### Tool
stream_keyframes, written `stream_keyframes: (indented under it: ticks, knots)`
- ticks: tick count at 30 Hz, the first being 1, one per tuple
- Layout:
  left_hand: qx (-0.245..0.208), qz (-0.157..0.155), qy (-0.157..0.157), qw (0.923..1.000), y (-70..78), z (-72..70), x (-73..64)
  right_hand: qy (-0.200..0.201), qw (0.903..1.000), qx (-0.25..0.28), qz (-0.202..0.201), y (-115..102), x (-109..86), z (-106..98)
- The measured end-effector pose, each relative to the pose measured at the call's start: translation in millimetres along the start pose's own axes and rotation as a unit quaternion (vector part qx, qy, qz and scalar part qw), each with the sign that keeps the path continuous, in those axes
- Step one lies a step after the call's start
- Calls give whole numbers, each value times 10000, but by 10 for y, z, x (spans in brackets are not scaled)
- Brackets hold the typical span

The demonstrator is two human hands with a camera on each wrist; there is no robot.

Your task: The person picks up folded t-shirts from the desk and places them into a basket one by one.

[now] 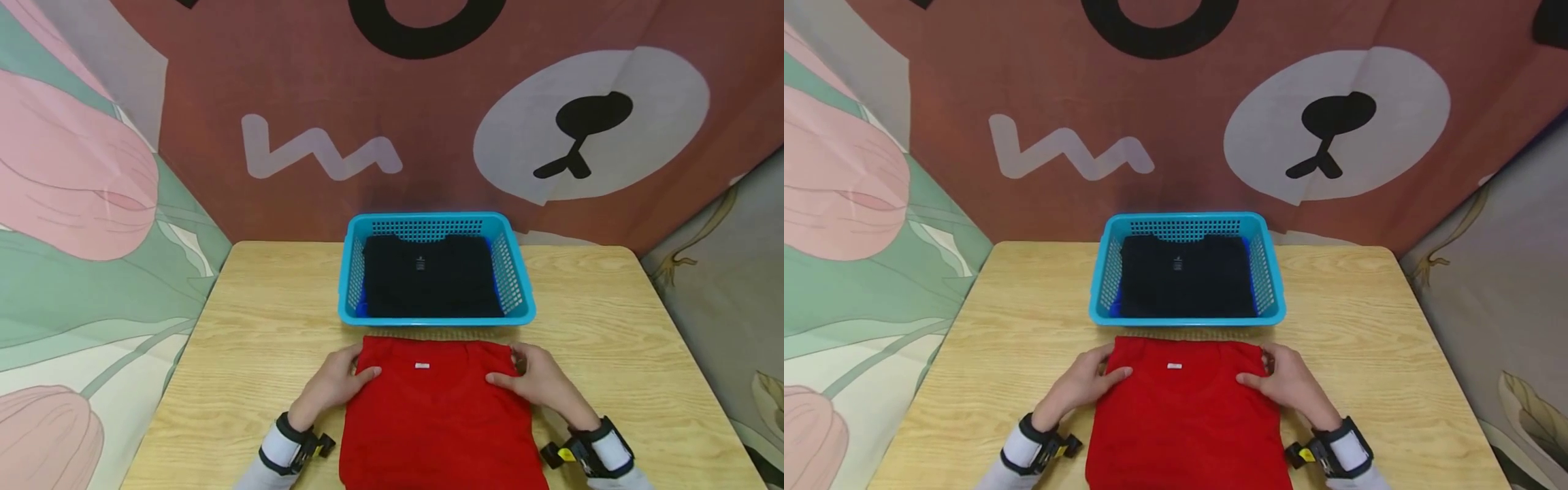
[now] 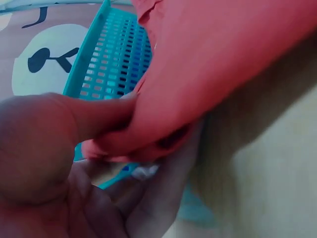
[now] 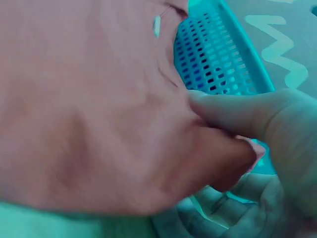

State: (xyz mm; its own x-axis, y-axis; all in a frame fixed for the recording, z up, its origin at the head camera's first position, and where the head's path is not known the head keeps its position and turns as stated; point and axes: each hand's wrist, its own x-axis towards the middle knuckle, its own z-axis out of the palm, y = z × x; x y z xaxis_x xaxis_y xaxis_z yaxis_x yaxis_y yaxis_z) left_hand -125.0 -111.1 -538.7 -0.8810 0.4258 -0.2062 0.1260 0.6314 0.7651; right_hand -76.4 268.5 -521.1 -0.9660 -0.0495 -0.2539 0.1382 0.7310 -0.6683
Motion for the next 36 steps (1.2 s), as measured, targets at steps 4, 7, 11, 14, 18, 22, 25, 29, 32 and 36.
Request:
stream_keyframes:
  ticks: [4,7,11,14,18,22,25,29,32,36]
  knots:
    - [-270,53,-135,9995,11,28,-26,-259,9962,754,339,50,-88,-7]
    - [-417,-46,-259,9988,26,36,-51,-512,9908,1070,658,86,-154,-8]
    - [-569,-105,-438,9974,22,19,-110,-1057,9798,1459,870,117,-225,-6]
    - [-626,-311,-624,9956,18,-3,-175,-1548,9692,1707,871,131,-274,-14]
    - [-928,-628,-865,9899,23,-25,-258,-1912,9568,2055,764,153,-316,-22]
    - [-1372,-560,-967,9842,9,-29,-288,-1865,9539,2270,607,167,-336,-18]
    - [-1482,-290,-945,9840,-22,-21,-300,-1900,9519,2348,517,174,-356,-9]
    - [-1468,76,-920,9849,-50,-13,-351,-1994,9477,2466,359,154,-397,-15]
    - [-1370,228,-893,9863,-24,-32,-416,-1995,9486,2449,211,94,-439,-55]
    - [-1381,382,-953,9851,74,-103,-525,-2107,9470,2419,177,-23,-521,-170]
